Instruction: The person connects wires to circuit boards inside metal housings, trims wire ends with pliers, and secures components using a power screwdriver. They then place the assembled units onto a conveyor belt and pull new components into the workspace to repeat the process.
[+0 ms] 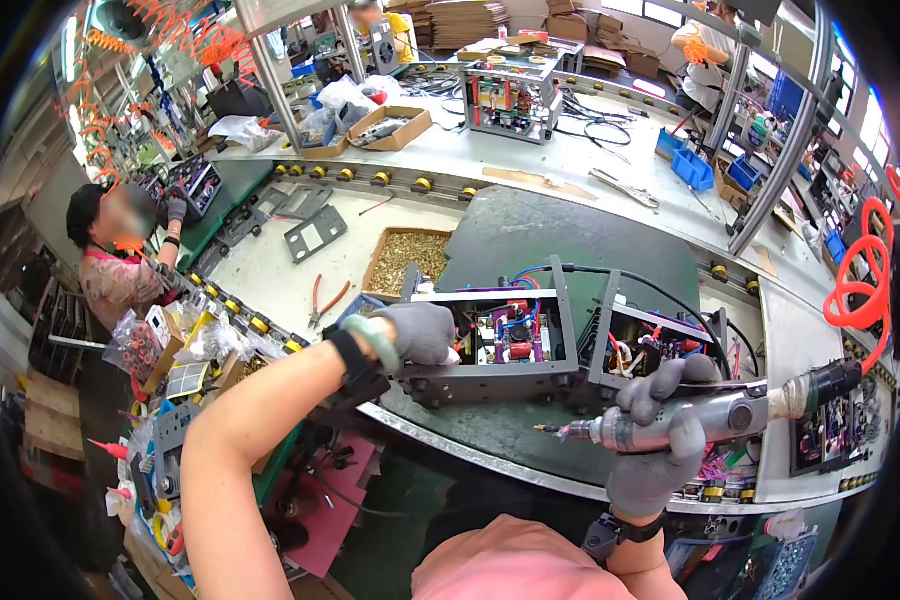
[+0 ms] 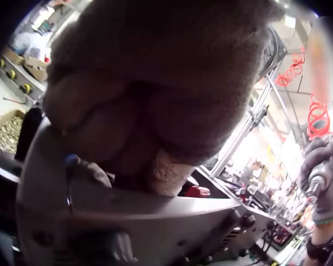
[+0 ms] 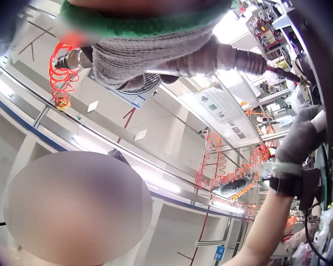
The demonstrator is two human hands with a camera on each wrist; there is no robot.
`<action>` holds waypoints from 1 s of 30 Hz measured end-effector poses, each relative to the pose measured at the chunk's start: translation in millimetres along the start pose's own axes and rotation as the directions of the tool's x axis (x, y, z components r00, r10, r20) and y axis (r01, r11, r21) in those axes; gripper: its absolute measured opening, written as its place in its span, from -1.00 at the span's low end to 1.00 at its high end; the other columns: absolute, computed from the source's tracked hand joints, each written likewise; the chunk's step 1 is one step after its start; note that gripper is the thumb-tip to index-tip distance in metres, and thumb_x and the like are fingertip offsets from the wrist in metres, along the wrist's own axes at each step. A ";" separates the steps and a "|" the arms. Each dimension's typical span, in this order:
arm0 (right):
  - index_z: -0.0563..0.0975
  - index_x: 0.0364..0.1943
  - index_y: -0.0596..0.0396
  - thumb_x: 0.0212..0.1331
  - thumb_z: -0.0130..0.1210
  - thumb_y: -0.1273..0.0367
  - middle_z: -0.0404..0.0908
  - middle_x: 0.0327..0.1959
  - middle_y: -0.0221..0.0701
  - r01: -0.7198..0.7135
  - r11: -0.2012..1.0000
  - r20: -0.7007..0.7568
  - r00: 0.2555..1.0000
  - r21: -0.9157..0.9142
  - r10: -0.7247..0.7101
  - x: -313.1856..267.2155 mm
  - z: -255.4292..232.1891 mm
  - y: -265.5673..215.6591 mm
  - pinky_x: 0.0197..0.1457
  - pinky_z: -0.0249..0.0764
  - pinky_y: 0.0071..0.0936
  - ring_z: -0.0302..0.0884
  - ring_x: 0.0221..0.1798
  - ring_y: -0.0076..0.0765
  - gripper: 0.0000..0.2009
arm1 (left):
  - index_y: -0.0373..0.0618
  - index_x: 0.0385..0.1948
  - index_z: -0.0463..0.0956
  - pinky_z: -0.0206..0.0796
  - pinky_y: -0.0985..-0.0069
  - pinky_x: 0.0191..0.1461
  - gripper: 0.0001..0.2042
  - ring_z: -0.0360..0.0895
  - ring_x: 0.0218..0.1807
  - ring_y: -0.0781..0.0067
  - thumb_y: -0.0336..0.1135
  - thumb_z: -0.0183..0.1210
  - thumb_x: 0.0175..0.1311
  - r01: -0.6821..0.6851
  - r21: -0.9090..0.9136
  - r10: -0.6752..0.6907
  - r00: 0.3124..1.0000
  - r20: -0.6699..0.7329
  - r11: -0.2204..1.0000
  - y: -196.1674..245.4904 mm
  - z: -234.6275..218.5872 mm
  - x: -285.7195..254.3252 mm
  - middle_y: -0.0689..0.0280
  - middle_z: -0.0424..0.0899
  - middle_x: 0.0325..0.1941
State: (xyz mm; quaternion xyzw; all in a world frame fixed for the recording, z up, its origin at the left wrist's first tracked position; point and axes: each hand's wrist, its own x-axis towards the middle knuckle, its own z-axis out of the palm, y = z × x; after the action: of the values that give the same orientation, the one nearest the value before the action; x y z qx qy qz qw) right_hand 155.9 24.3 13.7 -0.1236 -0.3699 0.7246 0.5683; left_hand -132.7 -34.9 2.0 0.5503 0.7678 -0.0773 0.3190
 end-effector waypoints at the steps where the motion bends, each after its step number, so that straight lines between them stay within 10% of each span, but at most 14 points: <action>1: 0.38 0.13 0.01 -0.03 0.22 0.28 0.44 -0.23 -0.37 -0.002 1.000 0.006 1.000 -0.003 0.002 2.0 1.4 3.4 -0.29 0.48 -0.34 0.45 -0.39 -0.41 -0.46 | -0.21 -0.43 0.67 0.42 0.20 -0.24 -0.71 0.66 -0.36 0.16 -0.12 0.24 0.18 0.001 -0.006 -0.001 1.000 -0.004 1.000 4.7 -0.3 4.5 0.11 0.69 -0.47; 9: 0.39 0.18 -0.09 0.01 0.18 0.41 0.47 -0.14 -0.41 -0.173 0.980 0.200 0.968 0.100 0.150 26.6 21.8 40.2 -0.31 0.50 -0.35 0.45 -0.23 -0.39 -0.46 | -0.15 -0.31 0.71 0.51 0.16 -0.10 -0.75 0.69 -0.18 0.00 -0.26 0.23 0.01 -0.139 0.431 0.120 0.990 0.071 0.891 28.9 -9.4 11.0 0.05 0.73 -0.29; 11: 0.39 0.19 -0.07 0.07 0.14 0.32 0.44 -0.18 -0.39 -0.027 1.000 0.236 0.971 -0.017 0.030 36.7 26.4 57.8 -0.40 0.48 -0.37 0.44 -0.30 -0.40 -0.49 | -0.14 -0.27 0.71 0.51 0.16 -0.09 -0.73 0.69 -0.17 -0.02 -0.24 0.24 0.01 -0.211 0.404 0.183 0.977 0.106 0.890 19.1 -2.3 31.1 0.05 0.73 -0.27; 24: 0.40 0.14 -0.12 0.12 0.11 0.53 0.45 -0.08 -0.48 -0.230 0.972 0.373 0.906 0.039 0.199 56.0 16.0 117.0 -0.13 0.49 -0.40 0.41 -0.22 -0.47 -0.54 | -0.12 -0.26 0.69 0.45 0.14 -0.10 -0.76 0.66 -0.19 -0.01 -0.19 0.18 0.17 -0.235 0.091 0.227 0.970 0.090 0.968 -1.5 3.4 23.8 0.04 0.69 -0.34; 27: 0.41 0.10 -0.09 0.10 0.07 0.53 0.46 -0.05 -0.43 -0.301 0.953 0.428 0.865 0.028 0.261 53.8 10.5 119.6 0.02 0.47 -0.37 0.45 -0.10 -0.40 -0.58 | -0.14 -0.31 0.69 0.45 0.14 -0.10 -0.77 0.66 -0.19 -0.01 -0.20 0.18 0.17 -0.226 0.061 0.220 0.972 0.083 0.972 -1.2 2.1 22.2 0.04 0.69 -0.35; 29: 0.39 0.08 -0.01 0.06 0.06 0.53 0.48 -0.03 -0.39 -0.598 0.773 0.520 0.739 0.211 0.429 55.4 3.2 121.2 0.22 0.36 -0.38 0.44 0.06 -0.34 -0.58 | -0.11 -0.20 0.65 0.45 0.12 -0.10 -0.75 0.65 -0.21 -0.07 -0.22 0.19 0.16 -0.267 0.053 0.263 0.962 0.079 0.962 -5.8 5.7 25.1 0.02 0.68 -0.36; 30: 0.38 0.08 0.07 0.02 0.05 0.53 0.50 0.00 -0.35 -0.304 0.927 0.542 0.753 -0.219 0.374 55.1 8.5 122.8 0.36 0.23 -0.38 0.38 0.19 -0.31 -0.56 | -0.11 -0.20 0.65 0.45 0.12 -0.10 -0.75 0.65 -0.21 -0.07 -0.22 0.19 0.16 -0.268 0.054 0.263 0.961 0.078 0.962 -7.3 7.3 26.8 0.02 0.68 -0.36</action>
State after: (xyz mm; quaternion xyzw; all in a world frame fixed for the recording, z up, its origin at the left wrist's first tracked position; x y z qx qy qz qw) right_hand 43.1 61.4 -50.1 0.0026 -0.5368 0.7956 0.2809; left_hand -141.4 -19.8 -20.9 0.6552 0.6724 -0.0777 0.3356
